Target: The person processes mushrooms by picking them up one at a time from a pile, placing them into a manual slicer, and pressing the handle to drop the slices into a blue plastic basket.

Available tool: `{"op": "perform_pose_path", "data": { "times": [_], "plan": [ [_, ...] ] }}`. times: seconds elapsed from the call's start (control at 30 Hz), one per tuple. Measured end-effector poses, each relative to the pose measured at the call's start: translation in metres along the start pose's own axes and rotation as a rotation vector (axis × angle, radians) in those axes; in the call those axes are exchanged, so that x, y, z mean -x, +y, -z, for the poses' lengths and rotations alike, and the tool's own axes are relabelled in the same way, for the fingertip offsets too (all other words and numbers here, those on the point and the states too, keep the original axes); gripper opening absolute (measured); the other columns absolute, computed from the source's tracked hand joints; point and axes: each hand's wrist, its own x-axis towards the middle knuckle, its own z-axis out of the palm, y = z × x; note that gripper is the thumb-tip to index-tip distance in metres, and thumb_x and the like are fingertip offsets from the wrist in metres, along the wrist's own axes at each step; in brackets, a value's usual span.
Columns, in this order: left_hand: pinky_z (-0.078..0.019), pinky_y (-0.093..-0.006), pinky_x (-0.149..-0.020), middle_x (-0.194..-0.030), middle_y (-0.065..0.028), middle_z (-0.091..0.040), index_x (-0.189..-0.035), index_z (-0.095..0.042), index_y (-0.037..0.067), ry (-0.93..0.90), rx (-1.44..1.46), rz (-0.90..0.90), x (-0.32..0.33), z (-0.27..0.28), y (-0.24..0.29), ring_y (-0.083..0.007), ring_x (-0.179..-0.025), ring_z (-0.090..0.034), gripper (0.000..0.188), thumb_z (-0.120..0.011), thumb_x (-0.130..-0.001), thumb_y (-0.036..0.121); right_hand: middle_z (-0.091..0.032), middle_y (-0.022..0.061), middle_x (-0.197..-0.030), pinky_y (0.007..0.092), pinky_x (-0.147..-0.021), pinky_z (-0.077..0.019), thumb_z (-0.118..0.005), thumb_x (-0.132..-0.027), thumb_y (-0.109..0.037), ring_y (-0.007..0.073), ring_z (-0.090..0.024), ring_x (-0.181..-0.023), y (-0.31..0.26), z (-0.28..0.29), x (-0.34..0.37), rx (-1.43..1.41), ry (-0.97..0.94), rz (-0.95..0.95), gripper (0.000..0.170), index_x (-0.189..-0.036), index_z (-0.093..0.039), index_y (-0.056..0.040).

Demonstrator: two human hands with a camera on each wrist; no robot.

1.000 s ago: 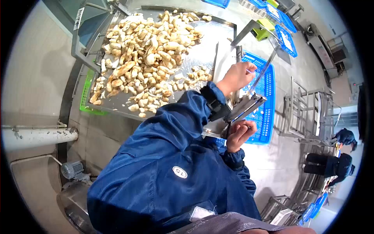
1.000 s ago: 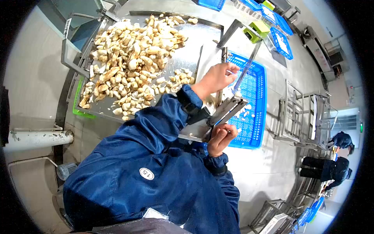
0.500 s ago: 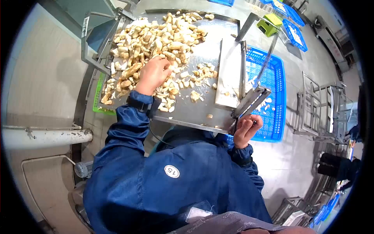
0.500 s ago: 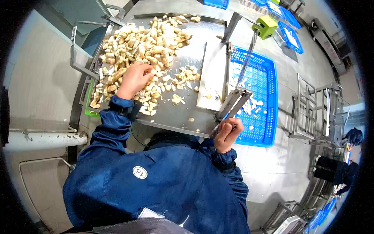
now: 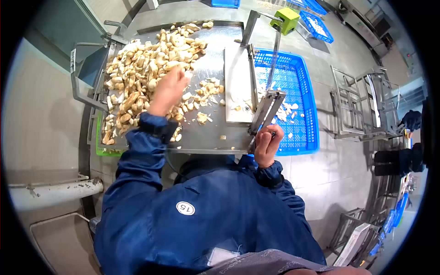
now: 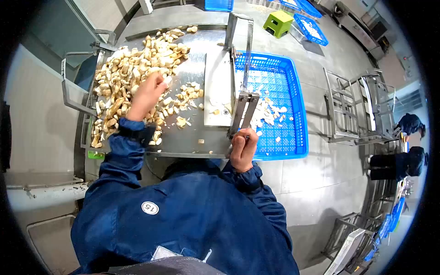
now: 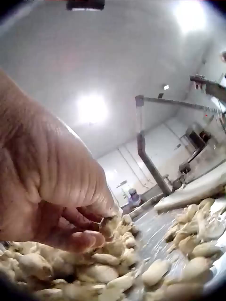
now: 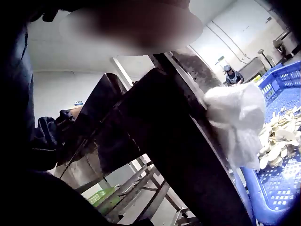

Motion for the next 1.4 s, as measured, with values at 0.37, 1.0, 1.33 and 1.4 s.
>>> {"op": "perform_pose_path", "data": {
  "times": [0.37,1.0,1.33,1.4],
  "plan": [
    [-0.0551,-0.0287,-0.052,-0.069,-0.0160,-0.067,-0.087,-0.062,-0.008,-0.146,0.698,-0.021,-0.063,-0.170,0.096,-0.0195,-0.055,-0.069,0.023,-0.058,-0.092,0.014,-0.045,0.0041,-0.084,0.0218,-0.052,-0.0370,-0.040,-0.101,-0.010,0.0090,-0.041,-0.062,-0.006,0.004,-0.002,0.102,-0.012,-0.001,0.013,-0.114,-0.037,-0.0086],
    [-0.0526,-0.0366,-0.065,-0.076,-0.0134,-0.069,-0.082,-0.067,0.004,0.020,0.546,-0.141,-0.050,-0.172,0.080,-0.0283,-0.070,-0.067,0.011,-0.071,-0.080,0.015,-0.040,0.0003,-0.067,0.0216,-0.045,-0.0290,-0.038,-0.104,-0.019,0.0075,-0.035,-0.051,-0.020,-0.008,-0.013,0.097,0.081,-0.024,0.011,-0.111,-0.036,-0.0107],
    [-0.0527,-0.0385,-0.070,-0.079,-0.0142,-0.069,-0.080,-0.068,0.005,0.020,0.551,-0.131,-0.048,-0.168,0.085,-0.0307,-0.075,-0.068,0.013,-0.071,-0.079,0.017,-0.040,0.0002,-0.071,0.0207,-0.047,-0.0284,-0.039,-0.104,-0.016,0.0069,-0.034,-0.055,-0.045,-0.013,-0.035,0.074,0.117,-0.119,0.011,-0.113,-0.039,-0.0103],
    [-0.0527,-0.0385,-0.070,-0.079,-0.0141,-0.069,-0.080,-0.068,0.005,-0.002,0.578,-0.109,-0.047,-0.168,0.085,-0.0307,-0.076,-0.068,0.012,-0.070,-0.079,0.017,-0.041,0.0015,-0.072,0.0206,-0.047,-0.0301,-0.040,-0.104,-0.018,0.0073,-0.036,-0.056,-0.026,-0.012,-0.012,0.070,0.094,-0.049,0.012,-0.113,-0.038,-0.0101]
  ]
}}
